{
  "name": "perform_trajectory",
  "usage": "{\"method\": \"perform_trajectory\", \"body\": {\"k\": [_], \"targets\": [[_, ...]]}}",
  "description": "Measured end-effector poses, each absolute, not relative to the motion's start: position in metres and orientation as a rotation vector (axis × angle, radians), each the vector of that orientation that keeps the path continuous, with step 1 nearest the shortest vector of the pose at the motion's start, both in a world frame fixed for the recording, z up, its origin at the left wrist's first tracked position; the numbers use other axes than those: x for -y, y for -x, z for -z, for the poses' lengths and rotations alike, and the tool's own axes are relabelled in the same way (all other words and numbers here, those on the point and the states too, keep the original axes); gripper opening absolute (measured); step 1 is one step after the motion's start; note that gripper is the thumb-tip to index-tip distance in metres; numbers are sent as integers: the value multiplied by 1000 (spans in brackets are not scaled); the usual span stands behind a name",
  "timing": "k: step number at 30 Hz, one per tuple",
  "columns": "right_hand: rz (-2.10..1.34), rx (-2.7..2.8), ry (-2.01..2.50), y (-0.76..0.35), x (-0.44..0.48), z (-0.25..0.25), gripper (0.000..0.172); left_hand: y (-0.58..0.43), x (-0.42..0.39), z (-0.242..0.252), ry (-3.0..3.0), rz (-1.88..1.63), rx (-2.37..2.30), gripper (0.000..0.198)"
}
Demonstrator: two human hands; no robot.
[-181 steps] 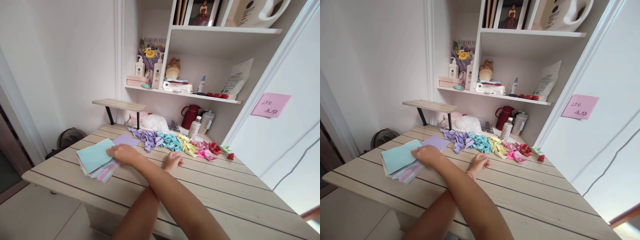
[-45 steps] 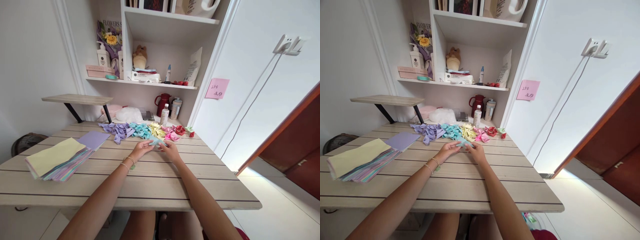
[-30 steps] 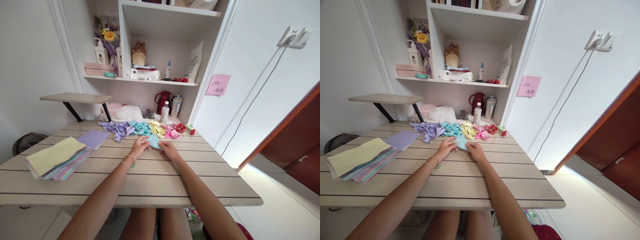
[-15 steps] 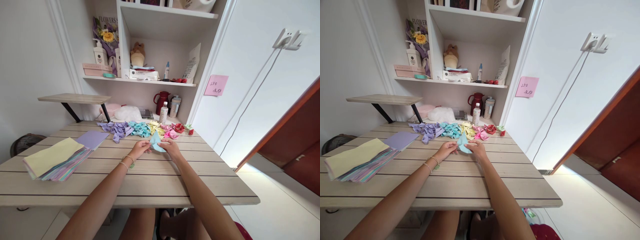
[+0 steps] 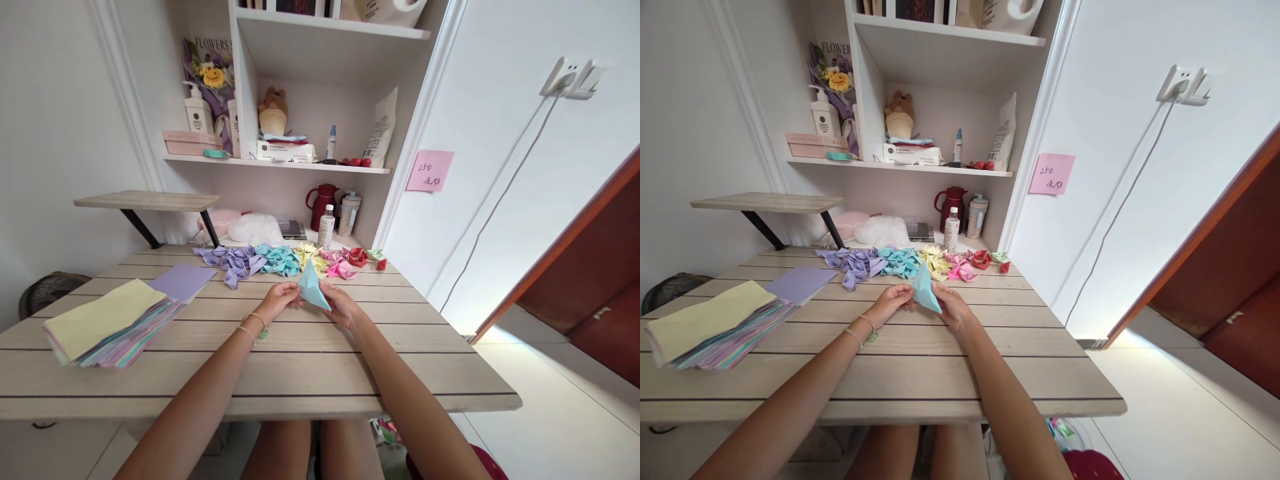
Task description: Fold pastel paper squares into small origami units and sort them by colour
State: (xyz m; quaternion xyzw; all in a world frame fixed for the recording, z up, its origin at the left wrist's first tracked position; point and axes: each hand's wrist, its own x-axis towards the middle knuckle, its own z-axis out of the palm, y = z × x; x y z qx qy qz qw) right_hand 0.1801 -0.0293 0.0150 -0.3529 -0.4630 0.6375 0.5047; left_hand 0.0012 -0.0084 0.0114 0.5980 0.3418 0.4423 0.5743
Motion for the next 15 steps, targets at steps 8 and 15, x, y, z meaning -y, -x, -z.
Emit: {"method": "perform_trajectory", "body": {"k": [8, 15], "targets": [[-1542, 1142, 891, -179, 27, -14, 33, -1, 9, -11, -1408, -1026, -828, 32], [-1458, 1276, 995, -177, 27, -10, 32, -2, 8, -9, -1451, -961, -822, 34]]}}
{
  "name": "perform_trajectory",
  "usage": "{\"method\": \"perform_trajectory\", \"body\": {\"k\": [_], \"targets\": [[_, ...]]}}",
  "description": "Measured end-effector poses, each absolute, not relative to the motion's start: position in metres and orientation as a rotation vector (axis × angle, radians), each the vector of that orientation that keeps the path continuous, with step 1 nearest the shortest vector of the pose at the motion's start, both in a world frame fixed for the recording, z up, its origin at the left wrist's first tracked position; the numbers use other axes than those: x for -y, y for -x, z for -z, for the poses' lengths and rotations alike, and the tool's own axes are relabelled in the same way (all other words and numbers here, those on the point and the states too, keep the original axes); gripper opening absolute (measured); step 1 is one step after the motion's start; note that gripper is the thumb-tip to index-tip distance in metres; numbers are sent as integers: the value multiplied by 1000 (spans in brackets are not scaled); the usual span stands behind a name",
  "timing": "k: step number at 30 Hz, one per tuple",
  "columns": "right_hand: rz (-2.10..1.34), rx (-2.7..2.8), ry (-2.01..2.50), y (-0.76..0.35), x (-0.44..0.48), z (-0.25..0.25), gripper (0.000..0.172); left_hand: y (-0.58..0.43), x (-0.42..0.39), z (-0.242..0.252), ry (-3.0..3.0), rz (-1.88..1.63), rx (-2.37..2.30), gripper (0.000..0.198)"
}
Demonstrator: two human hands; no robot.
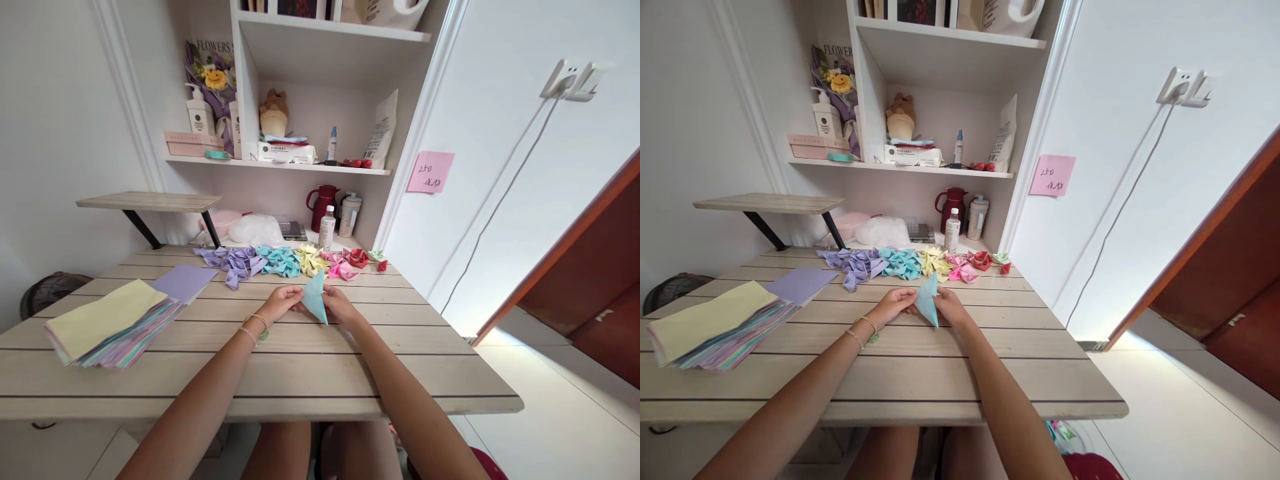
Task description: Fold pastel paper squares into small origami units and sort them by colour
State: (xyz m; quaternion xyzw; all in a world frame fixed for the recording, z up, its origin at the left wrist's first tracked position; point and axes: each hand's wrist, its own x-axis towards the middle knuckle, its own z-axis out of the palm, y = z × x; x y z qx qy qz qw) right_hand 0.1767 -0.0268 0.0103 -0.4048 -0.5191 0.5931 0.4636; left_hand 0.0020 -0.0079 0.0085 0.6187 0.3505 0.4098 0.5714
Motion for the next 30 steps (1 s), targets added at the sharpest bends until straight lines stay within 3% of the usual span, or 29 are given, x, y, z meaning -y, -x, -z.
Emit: {"method": "perform_trajectory", "body": {"k": [15, 23, 30], "targets": [[-657, 1744, 1050, -176, 24, -10, 22, -4, -2, 0, -1255, -975, -804, 43], [-654, 1818, 984, -178, 22, -6, 45, 0, 2, -4, -1295, -984, -876, 41], [-706, 1856, 1035, -179, 20, -5, 43, 1, 3, -5, -1336, -1054, -887, 39]]}}
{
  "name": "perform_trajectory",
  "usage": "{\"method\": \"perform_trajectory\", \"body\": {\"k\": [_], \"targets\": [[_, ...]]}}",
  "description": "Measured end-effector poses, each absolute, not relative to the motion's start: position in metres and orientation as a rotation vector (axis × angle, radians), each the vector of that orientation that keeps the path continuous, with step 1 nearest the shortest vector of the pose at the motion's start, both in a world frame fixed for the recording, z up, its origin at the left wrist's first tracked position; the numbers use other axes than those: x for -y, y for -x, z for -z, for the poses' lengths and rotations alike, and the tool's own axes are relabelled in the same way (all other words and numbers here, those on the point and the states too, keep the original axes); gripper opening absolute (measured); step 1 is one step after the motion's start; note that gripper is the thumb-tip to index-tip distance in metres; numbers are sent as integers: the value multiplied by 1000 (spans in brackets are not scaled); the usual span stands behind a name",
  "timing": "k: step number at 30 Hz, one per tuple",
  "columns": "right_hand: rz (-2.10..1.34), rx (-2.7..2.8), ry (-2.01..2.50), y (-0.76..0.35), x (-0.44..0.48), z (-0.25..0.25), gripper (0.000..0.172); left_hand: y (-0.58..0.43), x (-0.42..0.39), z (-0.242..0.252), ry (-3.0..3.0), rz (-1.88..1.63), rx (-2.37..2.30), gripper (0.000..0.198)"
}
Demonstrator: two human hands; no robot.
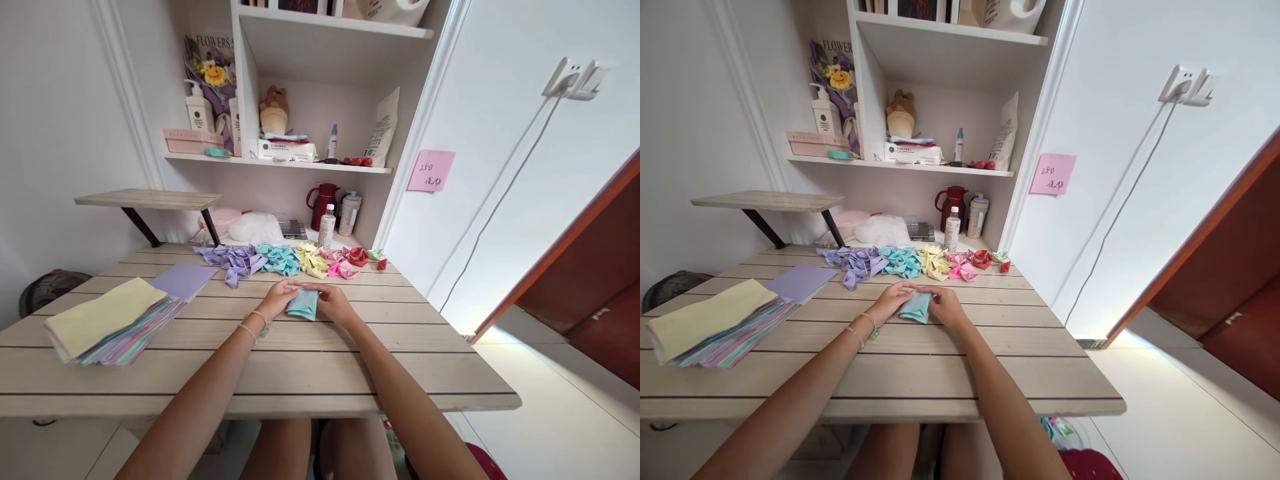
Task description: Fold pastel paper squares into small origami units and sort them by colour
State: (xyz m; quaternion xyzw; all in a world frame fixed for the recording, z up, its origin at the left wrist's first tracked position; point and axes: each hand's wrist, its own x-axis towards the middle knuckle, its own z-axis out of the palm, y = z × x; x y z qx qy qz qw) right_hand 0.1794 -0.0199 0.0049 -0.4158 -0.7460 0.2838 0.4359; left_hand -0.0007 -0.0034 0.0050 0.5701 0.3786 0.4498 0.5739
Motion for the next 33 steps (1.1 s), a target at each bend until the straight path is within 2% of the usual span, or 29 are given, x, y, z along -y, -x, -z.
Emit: {"method": "perform_trajectory", "body": {"k": [6, 13, 17, 22, 27, 33], "targets": [[-872, 1887, 1031, -181, 23, -10, 37, 2, 3, -5, -1354, -1126, -951, 36], [-1268, 1766, 1075, -181, 26, -8, 45, 0, 2, -5, -1348, -1125, -941, 39], [-1092, 1717, 1168, -181, 27, -11, 35, -3, 5, -8, -1343, -1046, -909, 41], [-822, 1747, 1259, -183, 26, -15, 33, -2, 7, -11, -1450, -984, -818, 45], [-754, 1765, 1270, -183, 25, -15, 33, -1, 8, -12, -1513, -989, -833, 50], [-722, 1792, 1288, -182, 26, -15, 36, -3, 9, -13, -1598, -980, -829, 40]]}}
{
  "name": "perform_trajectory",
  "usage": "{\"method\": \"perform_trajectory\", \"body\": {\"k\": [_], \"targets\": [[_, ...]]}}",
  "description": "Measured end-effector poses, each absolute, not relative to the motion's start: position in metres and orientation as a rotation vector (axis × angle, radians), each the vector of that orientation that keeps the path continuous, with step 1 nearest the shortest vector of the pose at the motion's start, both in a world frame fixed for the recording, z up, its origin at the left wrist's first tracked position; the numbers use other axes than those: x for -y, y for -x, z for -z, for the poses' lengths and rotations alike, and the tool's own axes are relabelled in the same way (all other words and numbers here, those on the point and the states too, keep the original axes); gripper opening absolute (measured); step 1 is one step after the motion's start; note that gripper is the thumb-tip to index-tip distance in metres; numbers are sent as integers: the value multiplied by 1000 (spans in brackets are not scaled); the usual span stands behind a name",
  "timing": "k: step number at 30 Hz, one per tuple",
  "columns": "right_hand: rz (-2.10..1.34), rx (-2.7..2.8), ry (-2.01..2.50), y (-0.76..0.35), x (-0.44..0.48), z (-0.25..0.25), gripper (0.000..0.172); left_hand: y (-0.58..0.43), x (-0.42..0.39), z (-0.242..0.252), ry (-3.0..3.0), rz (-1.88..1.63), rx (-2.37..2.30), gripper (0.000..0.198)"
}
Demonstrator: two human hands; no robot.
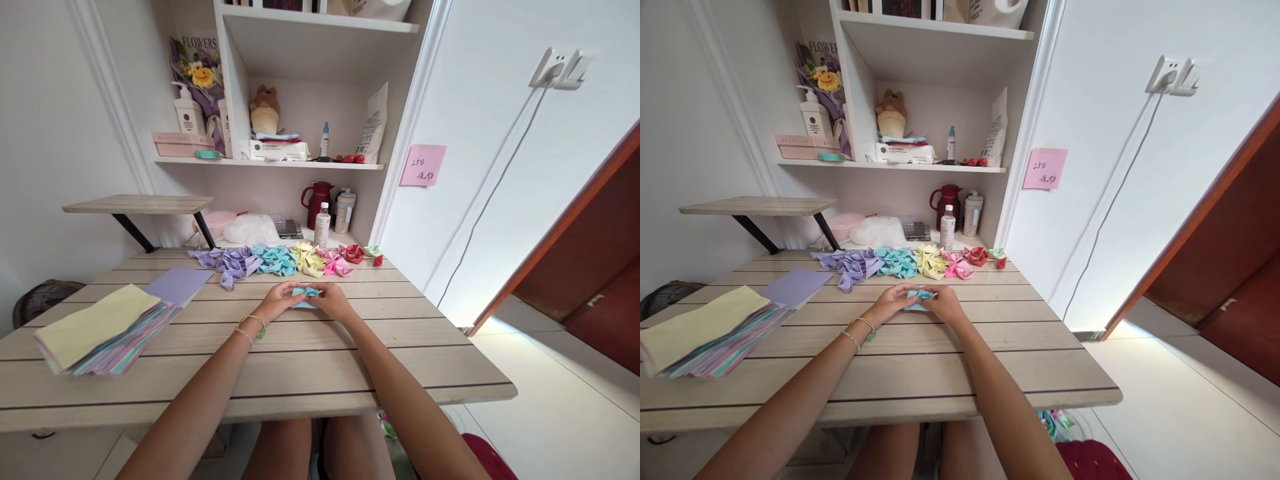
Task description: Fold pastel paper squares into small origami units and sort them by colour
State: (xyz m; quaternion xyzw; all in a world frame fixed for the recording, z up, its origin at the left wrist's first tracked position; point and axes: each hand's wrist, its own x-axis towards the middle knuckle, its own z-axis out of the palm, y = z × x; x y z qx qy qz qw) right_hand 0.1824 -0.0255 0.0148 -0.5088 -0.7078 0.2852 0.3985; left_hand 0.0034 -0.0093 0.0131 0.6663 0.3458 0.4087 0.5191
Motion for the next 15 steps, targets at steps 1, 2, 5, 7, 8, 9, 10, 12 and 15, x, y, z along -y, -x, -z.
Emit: {"method": "perform_trajectory", "body": {"k": [1, 2, 5, 7, 8, 9, 10, 12, 15], "targets": [[-720, 1798, 1293, -182, 26, -15, 36, -4, 8, -12, -1597, -986, -834, 39], [-723, 1806, 1295, -182, 27, -16, 37, -4, 7, -10, -1586, -995, -848, 39], [-768, 1834, 1304, -180, 31, -19, 44, -4, 3, -6, -1533, -1022, -892, 39], [-790, 1853, 1306, -179, 33, -20, 49, -4, 2, -5, -1514, -1031, -892, 39], [-792, 1861, 1306, -179, 34, -21, 49, -4, 3, -5, -1516, -1029, -885, 39], [-791, 1869, 1304, -179, 34, -21, 48, -4, 4, -6, -1523, -1024, -877, 39], [-790, 1875, 1302, -179, 35, -21, 47, -4, 5, -7, -1533, -1016, -872, 39], [-790, 1883, 1301, -179, 35, -22, 46, -4, 8, -10, -1553, -992, -872, 40], [-797, 1896, 1284, -179, 35, -22, 43, -5, 10, -12, -1553, -978, -891, 41]]}}
